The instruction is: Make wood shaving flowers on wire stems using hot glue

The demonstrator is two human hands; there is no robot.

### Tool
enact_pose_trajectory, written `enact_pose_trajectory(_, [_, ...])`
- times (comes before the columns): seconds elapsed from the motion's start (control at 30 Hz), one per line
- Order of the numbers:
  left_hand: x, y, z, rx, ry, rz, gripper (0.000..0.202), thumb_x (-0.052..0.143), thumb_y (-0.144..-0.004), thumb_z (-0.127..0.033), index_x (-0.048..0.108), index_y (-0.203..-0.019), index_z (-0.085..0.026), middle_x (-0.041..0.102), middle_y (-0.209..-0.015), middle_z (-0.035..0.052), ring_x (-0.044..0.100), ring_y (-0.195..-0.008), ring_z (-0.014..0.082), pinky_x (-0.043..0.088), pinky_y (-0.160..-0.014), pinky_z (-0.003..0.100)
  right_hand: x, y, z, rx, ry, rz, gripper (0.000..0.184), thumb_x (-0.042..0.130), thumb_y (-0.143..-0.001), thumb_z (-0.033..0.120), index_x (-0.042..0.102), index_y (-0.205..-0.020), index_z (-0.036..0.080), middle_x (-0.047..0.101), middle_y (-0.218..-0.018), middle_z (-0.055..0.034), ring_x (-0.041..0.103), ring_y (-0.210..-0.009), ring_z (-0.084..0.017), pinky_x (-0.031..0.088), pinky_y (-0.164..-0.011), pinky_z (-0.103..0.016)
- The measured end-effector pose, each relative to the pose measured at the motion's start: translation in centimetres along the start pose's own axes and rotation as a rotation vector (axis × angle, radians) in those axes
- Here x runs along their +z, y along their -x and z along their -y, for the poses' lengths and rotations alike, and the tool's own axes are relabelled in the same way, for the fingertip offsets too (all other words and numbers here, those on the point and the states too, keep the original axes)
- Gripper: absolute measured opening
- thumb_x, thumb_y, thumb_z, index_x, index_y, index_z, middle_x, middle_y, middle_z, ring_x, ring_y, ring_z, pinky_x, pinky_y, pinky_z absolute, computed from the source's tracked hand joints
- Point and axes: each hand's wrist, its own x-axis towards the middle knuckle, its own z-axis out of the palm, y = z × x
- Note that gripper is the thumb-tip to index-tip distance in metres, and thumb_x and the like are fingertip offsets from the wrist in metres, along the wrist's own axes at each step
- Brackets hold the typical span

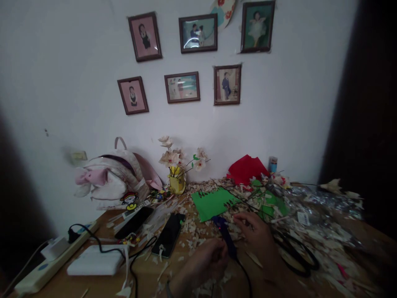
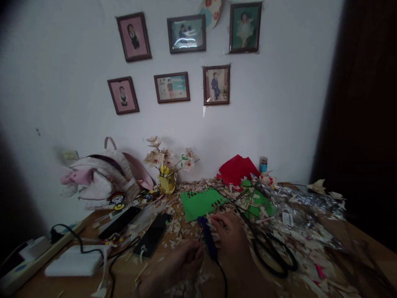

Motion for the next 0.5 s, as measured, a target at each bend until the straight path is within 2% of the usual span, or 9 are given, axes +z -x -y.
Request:
enact_pose_trajectory(0.1, [0.1, 0.0, 0.1, 0.030, -0.003, -0.006, 0.022, 0.050, -0.068, -0.034, 0.047, -0.053, -0.018, 0.037, -0.042, -0.0061, 0.027, -0.038, 0.0058, 0.010, -0.041, 0.024, 0.0, 0.0, -0.1, -0.019, 0.043, 0.028, 0.027, 0.055, -0.077, 0.043, 0.070, -0.075, 0.020, 0.070, -0.081, -0.0088, 0.061, -0.083, -0.026, 0.044, -0.080, -0.039])
enact_pose_trajectory(0.23, [0.5, 0.2, -0.1, 0.083, -0.060, -0.069, 0.023, 0.050, -0.066, -0.034, 0.046, -0.049, -0.018, 0.034, -0.042, -0.0067, 0.028, -0.041, 0.0063, 0.011, -0.043, 0.023, 0.1, 0.1, -0.5, -0.052, 0.113, 0.066, 0.028, 0.052, -0.082, 0.043, 0.069, -0.076, 0.022, 0.071, -0.083, -0.0082, 0.061, -0.085, -0.025, 0.043, -0.082, -0.039])
enact_pose_trajectory(0.37, [0.5, 0.2, 0.0, 0.059, -0.120, -0.071, 0.022, 0.048, -0.067, -0.035, 0.047, -0.052, -0.019, 0.036, -0.041, -0.0065, 0.024, -0.038, 0.0066, 0.008, -0.041, 0.025, 0.3, 0.2, -0.9, -0.141, 0.213, 0.072, 0.024, 0.050, -0.085, 0.036, 0.067, -0.079, 0.021, 0.071, -0.085, -0.0067, 0.061, -0.086, -0.024, 0.043, -0.082, -0.039])
enact_pose_trajectory(0.5, [0.0, -0.3, 0.5, 0.060, -0.160, -0.086, 0.022, 0.048, -0.066, -0.033, 0.047, -0.050, -0.018, 0.037, -0.043, -0.0058, 0.029, -0.039, 0.0066, 0.011, -0.041, 0.025, 0.4, 0.3, -1.1, -0.268, 0.345, 0.023, 0.032, 0.043, -0.089, 0.040, 0.066, -0.077, 0.021, 0.070, -0.081, -0.0063, 0.061, -0.079, -0.023, 0.043, -0.076, -0.038])
